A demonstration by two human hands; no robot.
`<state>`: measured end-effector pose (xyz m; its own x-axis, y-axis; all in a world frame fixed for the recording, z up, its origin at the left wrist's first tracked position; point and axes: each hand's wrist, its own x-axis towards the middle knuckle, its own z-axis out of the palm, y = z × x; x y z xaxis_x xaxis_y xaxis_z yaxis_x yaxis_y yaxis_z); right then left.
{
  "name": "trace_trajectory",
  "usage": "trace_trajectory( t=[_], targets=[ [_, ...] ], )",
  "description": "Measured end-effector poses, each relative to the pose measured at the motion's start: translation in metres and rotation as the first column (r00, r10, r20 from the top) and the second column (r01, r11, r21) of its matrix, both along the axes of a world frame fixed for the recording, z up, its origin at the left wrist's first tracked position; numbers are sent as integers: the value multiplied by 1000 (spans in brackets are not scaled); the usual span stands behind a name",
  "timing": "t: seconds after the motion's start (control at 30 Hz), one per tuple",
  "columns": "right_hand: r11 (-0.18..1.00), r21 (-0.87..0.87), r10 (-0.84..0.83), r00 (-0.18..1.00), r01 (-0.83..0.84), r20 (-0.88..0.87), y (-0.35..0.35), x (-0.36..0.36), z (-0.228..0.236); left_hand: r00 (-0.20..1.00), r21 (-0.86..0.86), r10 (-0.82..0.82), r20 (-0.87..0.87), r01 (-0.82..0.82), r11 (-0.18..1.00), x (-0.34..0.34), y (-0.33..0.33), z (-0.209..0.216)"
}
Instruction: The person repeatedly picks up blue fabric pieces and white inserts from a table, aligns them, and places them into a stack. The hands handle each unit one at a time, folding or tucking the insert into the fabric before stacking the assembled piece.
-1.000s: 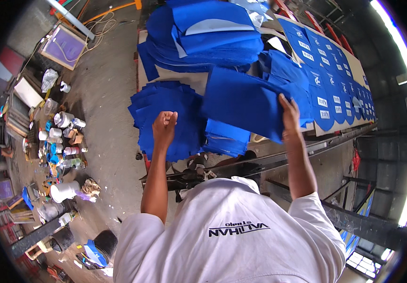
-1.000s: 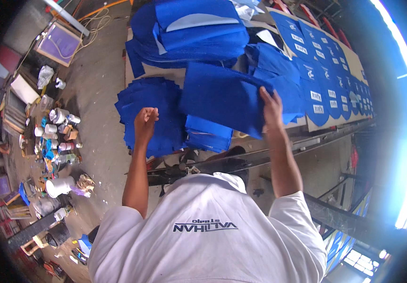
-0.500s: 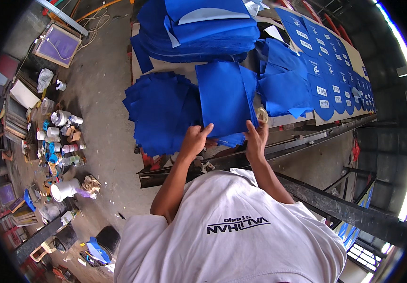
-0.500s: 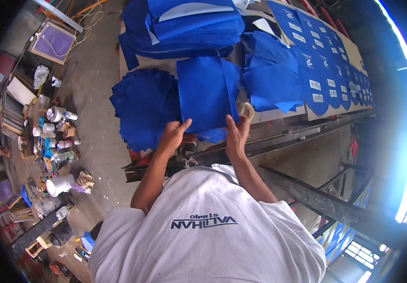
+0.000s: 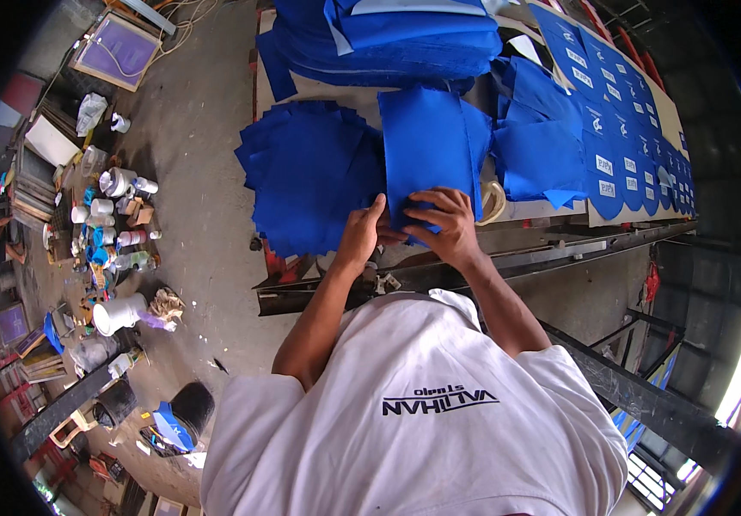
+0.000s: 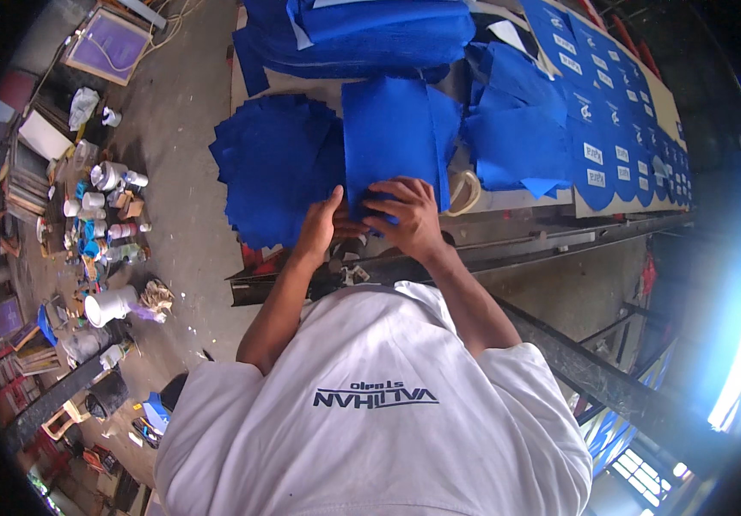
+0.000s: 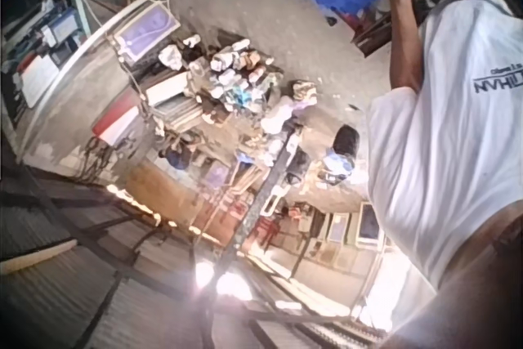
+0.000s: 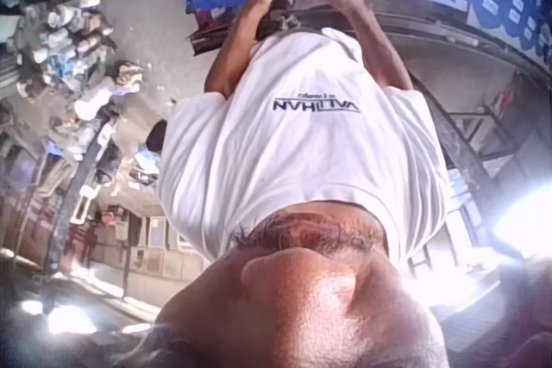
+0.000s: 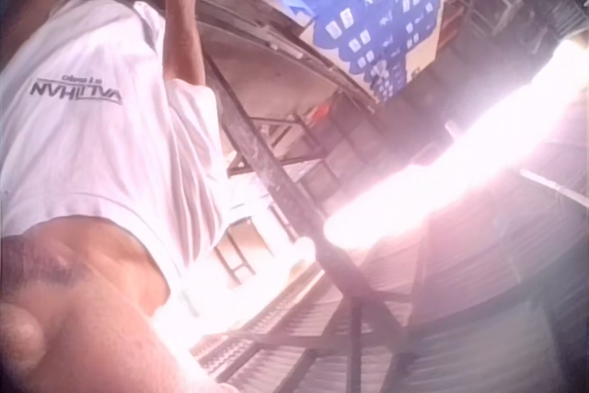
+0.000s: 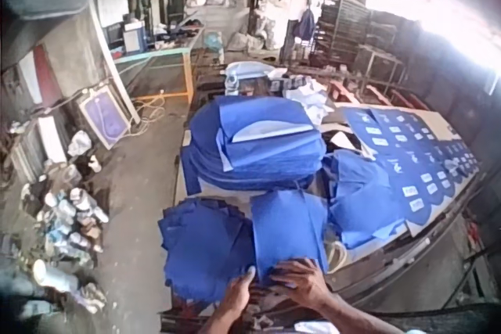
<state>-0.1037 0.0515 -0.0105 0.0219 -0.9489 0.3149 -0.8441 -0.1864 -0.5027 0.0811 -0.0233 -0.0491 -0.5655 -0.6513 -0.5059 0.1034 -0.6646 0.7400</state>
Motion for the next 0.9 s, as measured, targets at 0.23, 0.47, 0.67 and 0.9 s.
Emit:
trace_trajectory(
  t=[0.23, 0.47, 0.67, 0.9],
  targets=[
    [972, 221, 33, 972, -85, 232, -11, -20, 9, 998, -10, -47, -50, 46, 999, 7, 0, 7],
    [985, 172, -3, 990, -21, 139, -11, -6, 22, 998, -91, -51, -26, 48, 995, 7, 0, 3],
    [991, 130, 16, 995, -29, 98, -9, 2, 12, 999, -106, -33, -17, 31, 994, 7, 1, 9],
    [989, 148, 12, 996, -26, 91, -14, 4, 21, 999, -104, -49, 18, 51, 993, 6, -1, 1]
  ],
)
